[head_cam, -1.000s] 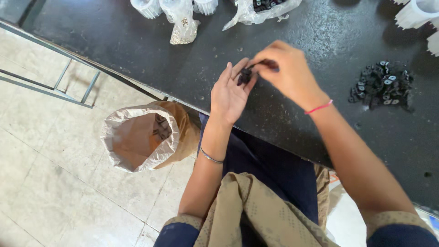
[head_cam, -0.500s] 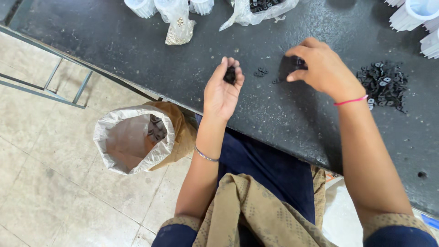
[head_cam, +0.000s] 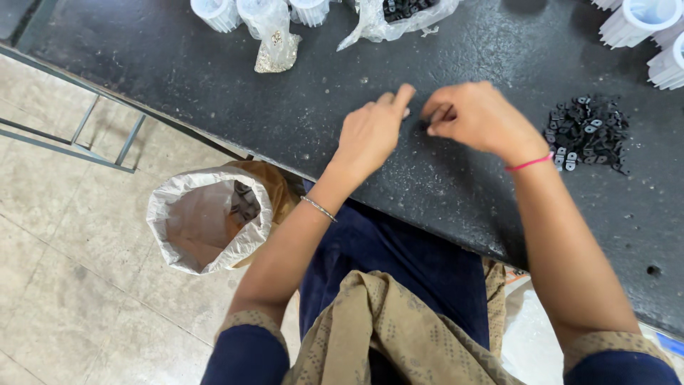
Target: The person sorts small black plastic components on a dark workbench, moving pieces one at a time into separate piles and pushing groups aside. They then pour small metal pins from a plastic bag onto the bench and sort the pins into a pile by hand.
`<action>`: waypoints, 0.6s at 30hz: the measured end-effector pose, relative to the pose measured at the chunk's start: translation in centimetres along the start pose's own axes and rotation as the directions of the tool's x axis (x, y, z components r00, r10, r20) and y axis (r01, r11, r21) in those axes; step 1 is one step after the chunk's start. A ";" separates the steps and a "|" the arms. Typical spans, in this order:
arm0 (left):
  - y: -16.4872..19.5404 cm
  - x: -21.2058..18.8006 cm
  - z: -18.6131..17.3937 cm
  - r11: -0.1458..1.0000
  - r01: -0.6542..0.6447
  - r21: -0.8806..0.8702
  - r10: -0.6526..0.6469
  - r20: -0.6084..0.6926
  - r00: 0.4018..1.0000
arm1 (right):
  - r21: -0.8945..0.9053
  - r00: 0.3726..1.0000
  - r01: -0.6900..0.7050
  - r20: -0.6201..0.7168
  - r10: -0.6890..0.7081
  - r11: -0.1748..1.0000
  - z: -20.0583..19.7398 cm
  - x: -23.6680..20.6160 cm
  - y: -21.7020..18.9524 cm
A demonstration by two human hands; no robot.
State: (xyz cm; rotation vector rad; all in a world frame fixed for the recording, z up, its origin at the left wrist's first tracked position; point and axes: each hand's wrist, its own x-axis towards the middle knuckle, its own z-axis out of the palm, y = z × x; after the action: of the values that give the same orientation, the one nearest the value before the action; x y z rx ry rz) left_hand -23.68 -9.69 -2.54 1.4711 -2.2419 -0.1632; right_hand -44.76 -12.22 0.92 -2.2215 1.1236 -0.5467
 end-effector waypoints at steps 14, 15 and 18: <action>-1.7 0.8 1.9 0.993 -0.054 0.106 0.040 0.138 0.990 | -0.093 0.991 -0.118 0.048 0.123 0.989 0.8 0.8 0.2; -2.0 0.7 2.1 0.995 -0.040 0.095 0.025 0.153 0.988 | -0.095 0.985 -0.151 0.072 0.158 0.984 0.8 0.9 0.3; -4.1 0.5 1.8 0.987 0.087 -0.137 -0.058 0.205 0.977 | -0.166 0.993 -0.038 0.103 0.056 0.985 -0.7 2.6 0.9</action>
State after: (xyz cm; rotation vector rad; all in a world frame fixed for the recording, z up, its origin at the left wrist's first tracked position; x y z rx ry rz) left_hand -21.15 -12.17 -5.42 1.5169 -2.2765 -0.5081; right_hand -44.28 -15.03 1.09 -2.3264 1.1990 -0.3201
